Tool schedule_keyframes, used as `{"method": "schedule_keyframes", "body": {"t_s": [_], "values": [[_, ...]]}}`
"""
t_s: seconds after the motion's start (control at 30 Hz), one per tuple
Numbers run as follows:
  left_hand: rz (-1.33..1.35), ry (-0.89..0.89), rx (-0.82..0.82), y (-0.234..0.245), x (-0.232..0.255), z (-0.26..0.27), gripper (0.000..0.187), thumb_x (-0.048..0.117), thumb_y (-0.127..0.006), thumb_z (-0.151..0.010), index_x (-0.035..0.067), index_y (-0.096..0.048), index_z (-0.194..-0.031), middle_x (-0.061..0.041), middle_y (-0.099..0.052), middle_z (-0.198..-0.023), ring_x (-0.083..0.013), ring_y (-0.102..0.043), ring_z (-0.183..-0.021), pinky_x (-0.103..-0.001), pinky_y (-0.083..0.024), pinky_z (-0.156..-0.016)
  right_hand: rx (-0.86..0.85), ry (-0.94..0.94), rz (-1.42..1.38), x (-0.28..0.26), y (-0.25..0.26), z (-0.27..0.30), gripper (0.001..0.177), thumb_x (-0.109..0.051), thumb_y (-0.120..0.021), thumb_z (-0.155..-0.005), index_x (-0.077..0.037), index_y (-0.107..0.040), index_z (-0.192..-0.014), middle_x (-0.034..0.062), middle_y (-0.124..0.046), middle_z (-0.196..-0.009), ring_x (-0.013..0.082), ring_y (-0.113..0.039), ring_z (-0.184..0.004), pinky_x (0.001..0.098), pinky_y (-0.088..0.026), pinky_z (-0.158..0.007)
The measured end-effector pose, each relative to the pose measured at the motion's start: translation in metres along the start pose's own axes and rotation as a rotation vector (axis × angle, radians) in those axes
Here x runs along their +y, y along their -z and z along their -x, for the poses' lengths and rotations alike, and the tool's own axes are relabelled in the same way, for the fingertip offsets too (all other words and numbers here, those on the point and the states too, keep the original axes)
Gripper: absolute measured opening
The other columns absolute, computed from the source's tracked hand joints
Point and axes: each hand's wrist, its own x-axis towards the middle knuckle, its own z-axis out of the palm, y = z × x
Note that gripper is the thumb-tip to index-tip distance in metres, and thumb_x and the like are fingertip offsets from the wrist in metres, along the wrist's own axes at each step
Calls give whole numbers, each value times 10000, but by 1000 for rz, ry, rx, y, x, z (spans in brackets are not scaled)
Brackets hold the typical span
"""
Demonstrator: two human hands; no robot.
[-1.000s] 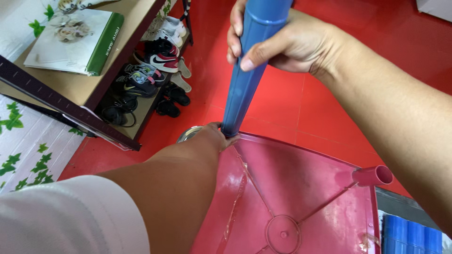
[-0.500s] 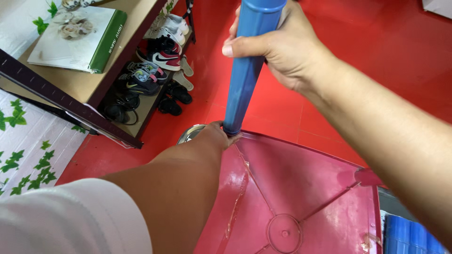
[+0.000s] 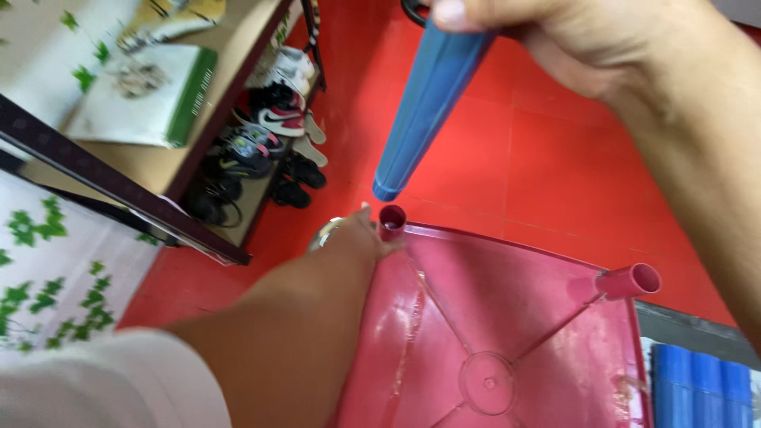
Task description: The person inserts blue cylindrical legs into the sockets of an upside-down pink plastic stool. They repeatedly insert and remove the legs, testing fit and alignment, then place the legs back on the table. The stool remains upside-down throughout the clip.
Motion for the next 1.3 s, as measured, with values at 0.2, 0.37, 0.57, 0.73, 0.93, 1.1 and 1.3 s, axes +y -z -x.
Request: {"method": "schedule_keyframes", "body": {"t_s": [0.2,0.37,0.57,0.73,0.93,1.1,1.3], "values": [[422,123,-315,-6,-30,-137,682,456,-565,-998,53,-365,-1510,-180,-441,-1562,-473,-536,-1321,-653,-455,-1045,204,79,437,-33,-35,28,468,-80,-885,-666,-126,-664,-1076,-19,-684,-1092,128,-665,-1073,320,-561,-949],[548,178,-606,-32,0,-106,837,573,-511,-1006,95,-221,-1628,-222,-340,-1625,-417,-428,-1451,-638,-384,-1138,256,130,744,-40,-64,56,547,-138,-957,-647,-91,-690,-1122,39,-708,-1173,191,-671,-1142,358,-545,-1043],[502,185,-822,-47,59,-1,956,736,-425,-950,46,-287,-1595,-319,-441,-1506,-467,-466,-1355,-621,-397,-1092,325,242,857,-42,-107,102,539,-127,-959,-615,-133,-723,-1100,103,-625,-1316,256,-626,-1235,380,-525,-1039],[178,49,-977,-52,77,48,1111,855,-461,-886,-71,-387,-1497,-343,-577,-1305,-494,-611,-1114,-634,-468,-912,355,175,928,-45,-151,134,486,2,-858,-612,-190,-756,-1046,111,-611,-1333,283,-633,-1211,403,-537,-995],[4,-189,-1037,-83,67,74,595,495,-676,-929,87,-513,-1330,-256,-659,-1154,-392,-705,-932,-600,-587,-822,424,79,1168,-59,-186,165,633,-11,-832,-618,-245,-713,-1194,126,-548,-1413,361,-563,-1244,453,-531,-942],[-48,-285,-985,-103,48,98,583,454,-679,-945,47,-542,-1339,-191,-688,-1021,-313,-716,-880,-531,-612,-765,699,-33,988,-60,-198,210,732,27,-699,-730,-200,-557,-1411,168,-454,-1514,358,-511,-1360,398,-554,-937],[-122,-566,-879,-112,-28,140,579,420,-680,-917,23,-548,-1318,-200,-663,-957,-309,-652,-806,-506,-572,-684,1137,-541,234,-33,-202,292,543,-222,-627,-942,-143,-550,-1473,106,-699,-1364,240,-648,-1294,347,-501,-1031]]}}
